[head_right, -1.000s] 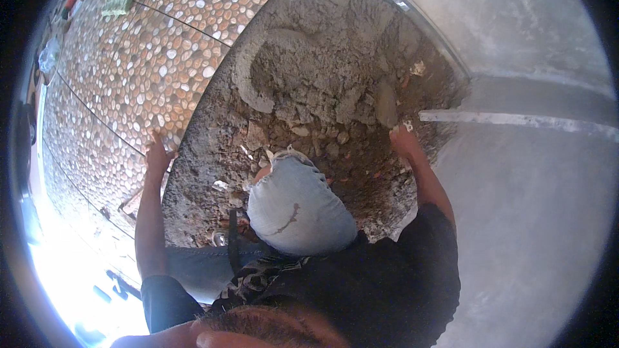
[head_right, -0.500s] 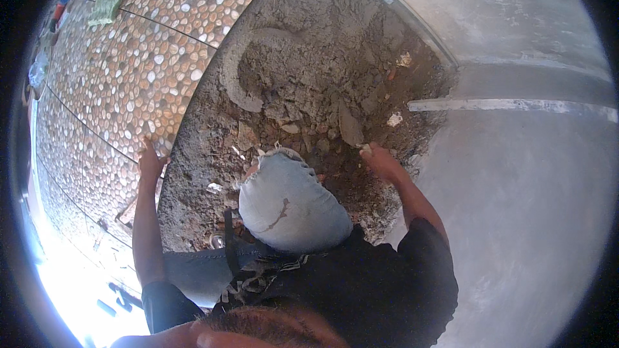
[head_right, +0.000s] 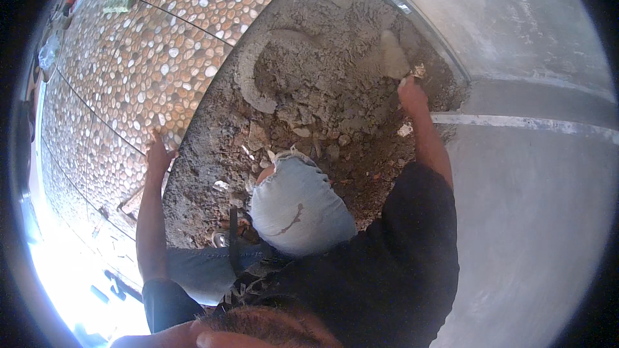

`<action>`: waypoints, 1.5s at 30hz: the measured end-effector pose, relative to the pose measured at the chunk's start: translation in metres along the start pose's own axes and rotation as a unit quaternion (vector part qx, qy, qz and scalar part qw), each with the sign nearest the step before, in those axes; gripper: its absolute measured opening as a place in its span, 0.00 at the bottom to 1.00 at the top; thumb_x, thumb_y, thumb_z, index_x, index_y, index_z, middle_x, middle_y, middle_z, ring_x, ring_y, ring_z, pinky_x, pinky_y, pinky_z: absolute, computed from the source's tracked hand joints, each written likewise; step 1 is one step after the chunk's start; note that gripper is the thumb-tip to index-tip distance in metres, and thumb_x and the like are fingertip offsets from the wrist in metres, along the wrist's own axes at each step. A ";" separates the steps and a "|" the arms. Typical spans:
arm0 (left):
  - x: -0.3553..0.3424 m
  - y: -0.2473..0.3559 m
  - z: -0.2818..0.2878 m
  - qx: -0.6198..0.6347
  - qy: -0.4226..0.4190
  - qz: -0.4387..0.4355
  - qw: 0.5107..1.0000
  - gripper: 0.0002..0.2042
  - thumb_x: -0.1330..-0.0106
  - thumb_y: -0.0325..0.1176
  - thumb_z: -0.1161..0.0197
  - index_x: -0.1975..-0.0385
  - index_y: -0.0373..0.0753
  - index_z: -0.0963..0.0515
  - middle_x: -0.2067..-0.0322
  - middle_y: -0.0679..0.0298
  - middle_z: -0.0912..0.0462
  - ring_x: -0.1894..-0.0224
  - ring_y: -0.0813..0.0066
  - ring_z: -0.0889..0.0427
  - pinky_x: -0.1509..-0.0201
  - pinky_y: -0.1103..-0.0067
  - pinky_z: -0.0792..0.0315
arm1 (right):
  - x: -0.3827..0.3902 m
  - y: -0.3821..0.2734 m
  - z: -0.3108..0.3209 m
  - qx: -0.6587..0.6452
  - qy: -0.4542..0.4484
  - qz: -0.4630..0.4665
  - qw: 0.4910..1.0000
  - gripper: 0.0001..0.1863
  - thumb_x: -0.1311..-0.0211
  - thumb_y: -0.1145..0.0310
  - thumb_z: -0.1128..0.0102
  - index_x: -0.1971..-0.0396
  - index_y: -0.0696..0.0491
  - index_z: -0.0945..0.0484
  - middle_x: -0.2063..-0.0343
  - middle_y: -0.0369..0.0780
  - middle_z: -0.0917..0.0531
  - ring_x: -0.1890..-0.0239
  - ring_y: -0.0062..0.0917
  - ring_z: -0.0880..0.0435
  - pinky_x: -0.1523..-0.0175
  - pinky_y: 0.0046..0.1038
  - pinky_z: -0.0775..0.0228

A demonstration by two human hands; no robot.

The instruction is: The person applies mortar to the floor using a trowel and places a tile onto the prepared surface.

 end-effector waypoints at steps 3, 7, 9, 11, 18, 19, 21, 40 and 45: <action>0.004 -0.002 0.006 -0.029 0.041 0.011 0.999 0.56 0.58 0.31 0.25 0.36 0.26 0.63 0.57 0.35 0.26 0.54 0.43 0.24 0.52 0.65 0.29 | -0.019 -0.002 -0.010 -0.217 -0.151 -0.099 0.959 0.20 0.39 0.52 0.51 0.61 0.55 0.34 0.80 0.45 0.24 0.82 0.37 0.23 0.77 0.40 0.30; 0.003 -0.019 -0.004 0.008 -0.010 0.046 0.999 0.54 0.56 0.35 0.27 0.35 0.30 0.63 0.53 0.33 0.29 0.54 0.45 0.24 0.51 0.63 0.29 | 0.043 -0.070 0.014 -0.429 -0.227 -0.149 0.861 0.18 0.38 0.49 0.52 0.64 0.51 0.32 0.83 0.36 0.30 0.89 0.23 0.30 0.84 0.28 0.35; 0.001 -0.020 -0.008 0.011 0.011 0.034 0.999 0.52 0.54 0.37 0.28 0.35 0.31 0.61 0.52 0.28 0.33 0.54 0.43 0.24 0.51 0.61 0.29 | 0.090 -0.130 0.030 -0.472 -0.247 -0.108 0.839 0.17 0.38 0.51 0.49 0.62 0.50 0.32 0.83 0.34 0.30 0.87 0.20 0.30 0.82 0.26 0.35; 0.004 -0.017 0.002 -0.054 0.011 0.075 0.996 0.53 0.55 0.37 0.28 0.35 0.30 0.62 0.52 0.25 0.35 0.53 0.42 0.24 0.51 0.60 0.29 | 0.130 -0.206 0.047 -0.507 -0.296 -0.035 0.809 0.16 0.37 0.54 0.48 0.60 0.50 0.32 0.80 0.33 0.30 0.83 0.17 0.30 0.79 0.24 0.35; 0.010 -0.005 0.013 -0.001 -0.025 0.074 0.997 0.56 0.59 0.36 0.25 0.35 0.29 0.62 0.56 0.22 0.33 0.53 0.38 0.25 0.51 0.60 0.29 | 0.189 -0.396 0.057 -0.471 -0.422 0.179 0.754 0.18 0.36 0.53 0.52 0.62 0.55 0.31 0.76 0.34 0.29 0.79 0.14 0.30 0.79 0.23 0.37; 0.012 -0.005 0.015 0.004 -0.014 0.068 0.998 0.56 0.59 0.35 0.25 0.35 0.29 0.62 0.55 0.22 0.33 0.53 0.38 0.25 0.51 0.61 0.29 | 0.185 -0.406 0.052 -0.455 -0.407 0.209 0.764 0.19 0.35 0.52 0.52 0.63 0.56 0.31 0.77 0.34 0.29 0.80 0.14 0.30 0.79 0.23 0.37; 0.014 -0.002 0.015 0.014 -0.008 0.060 0.998 0.55 0.59 0.34 0.25 0.35 0.29 0.61 0.55 0.24 0.32 0.53 0.39 0.24 0.51 0.61 0.29 | 0.152 -0.389 0.033 -0.486 -0.410 0.128 0.761 0.20 0.36 0.51 0.53 0.64 0.57 0.31 0.79 0.35 0.29 0.83 0.15 0.31 0.81 0.24 0.38; 0.000 -0.026 -0.006 -0.033 0.008 0.083 0.996 0.56 0.59 0.36 0.24 0.35 0.31 0.60 0.55 0.19 0.36 0.54 0.39 0.24 0.50 0.59 0.30 | 0.082 -0.288 0.058 -0.587 -0.414 0.014 0.695 0.21 0.34 0.50 0.57 0.63 0.55 0.28 0.84 0.34 0.30 0.89 0.17 0.34 0.85 0.21 0.41; 0.008 -0.004 0.010 -0.057 -0.017 0.077 0.995 0.54 0.55 0.41 0.26 0.35 0.31 0.60 0.52 0.19 0.38 0.51 0.37 0.26 0.52 0.62 0.28 | 0.070 -0.274 0.094 -0.588 -0.357 0.031 0.725 0.22 0.34 0.49 0.59 0.63 0.55 0.28 0.84 0.33 0.30 0.88 0.16 0.34 0.83 0.21 0.40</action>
Point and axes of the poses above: each hand's wrist, its own x-axis away from the middle knuckle, its own z-axis out of the back of the hand, y = z × x, the point moved 10 cm from there along -x, towards the middle knuckle
